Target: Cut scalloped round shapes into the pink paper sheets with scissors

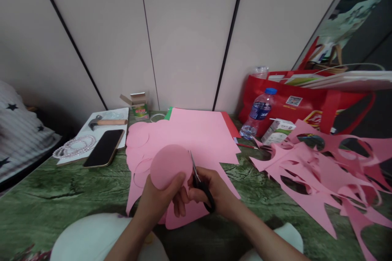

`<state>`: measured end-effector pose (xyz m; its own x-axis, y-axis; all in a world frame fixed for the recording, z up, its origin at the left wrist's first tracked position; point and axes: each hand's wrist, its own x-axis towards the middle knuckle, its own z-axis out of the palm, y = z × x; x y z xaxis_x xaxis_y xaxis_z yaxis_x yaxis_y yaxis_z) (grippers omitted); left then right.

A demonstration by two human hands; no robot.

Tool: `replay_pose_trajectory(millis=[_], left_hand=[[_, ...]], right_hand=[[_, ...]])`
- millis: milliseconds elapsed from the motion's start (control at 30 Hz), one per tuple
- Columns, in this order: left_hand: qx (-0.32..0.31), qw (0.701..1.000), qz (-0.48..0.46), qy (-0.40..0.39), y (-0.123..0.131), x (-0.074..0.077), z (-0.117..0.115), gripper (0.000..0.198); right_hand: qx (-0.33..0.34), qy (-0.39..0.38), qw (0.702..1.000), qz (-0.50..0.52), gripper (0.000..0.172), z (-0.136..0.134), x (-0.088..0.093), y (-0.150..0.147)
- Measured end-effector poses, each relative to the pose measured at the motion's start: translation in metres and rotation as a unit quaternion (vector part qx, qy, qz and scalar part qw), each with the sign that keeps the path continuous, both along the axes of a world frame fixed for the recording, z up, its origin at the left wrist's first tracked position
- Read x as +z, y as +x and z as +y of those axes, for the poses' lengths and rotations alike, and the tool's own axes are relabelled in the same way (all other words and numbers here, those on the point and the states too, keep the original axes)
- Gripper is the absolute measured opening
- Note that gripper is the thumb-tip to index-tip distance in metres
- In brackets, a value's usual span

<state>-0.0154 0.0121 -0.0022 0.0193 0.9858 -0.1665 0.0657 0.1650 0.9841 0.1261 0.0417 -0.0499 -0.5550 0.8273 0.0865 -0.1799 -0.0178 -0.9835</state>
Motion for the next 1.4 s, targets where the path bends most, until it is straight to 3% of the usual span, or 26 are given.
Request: replay_pose_trajectory(millis=[233, 800, 1033, 1267, 1400], left_hand=[[0.004, 1.0, -0.012, 0.008, -0.002, -0.005, 0.002, 0.039], [0.011, 0.999, 0.0, 0.031, -0.004, -0.008, 0.003, 0.044], [0.019, 0.999, -0.013, 0.037, -0.002, -0.007, 0.003, 0.04], [-0.068, 0.998, -0.007, 0.015, -0.002, -0.02, 0.006, 0.037], [-0.067, 0.997, 0.028, 0.024, -0.004, -0.021, 0.008, 0.04]], right_hand=[[-0.01, 0.001, 1.0, -0.02, 0.042, -0.002, 0.015, 0.002], [-0.026, -0.008, 0.999, -0.041, 0.036, -0.002, 0.013, 0.002], [-0.08, -0.013, 0.997, -0.017, 0.037, 0.0, 0.011, 0.0], [-0.169, 0.007, 0.986, 0.007, 0.037, 0.002, 0.012, 0.0], [-0.193, 0.0, 0.981, 0.003, 0.037, 0.003, 0.012, 0.001]])
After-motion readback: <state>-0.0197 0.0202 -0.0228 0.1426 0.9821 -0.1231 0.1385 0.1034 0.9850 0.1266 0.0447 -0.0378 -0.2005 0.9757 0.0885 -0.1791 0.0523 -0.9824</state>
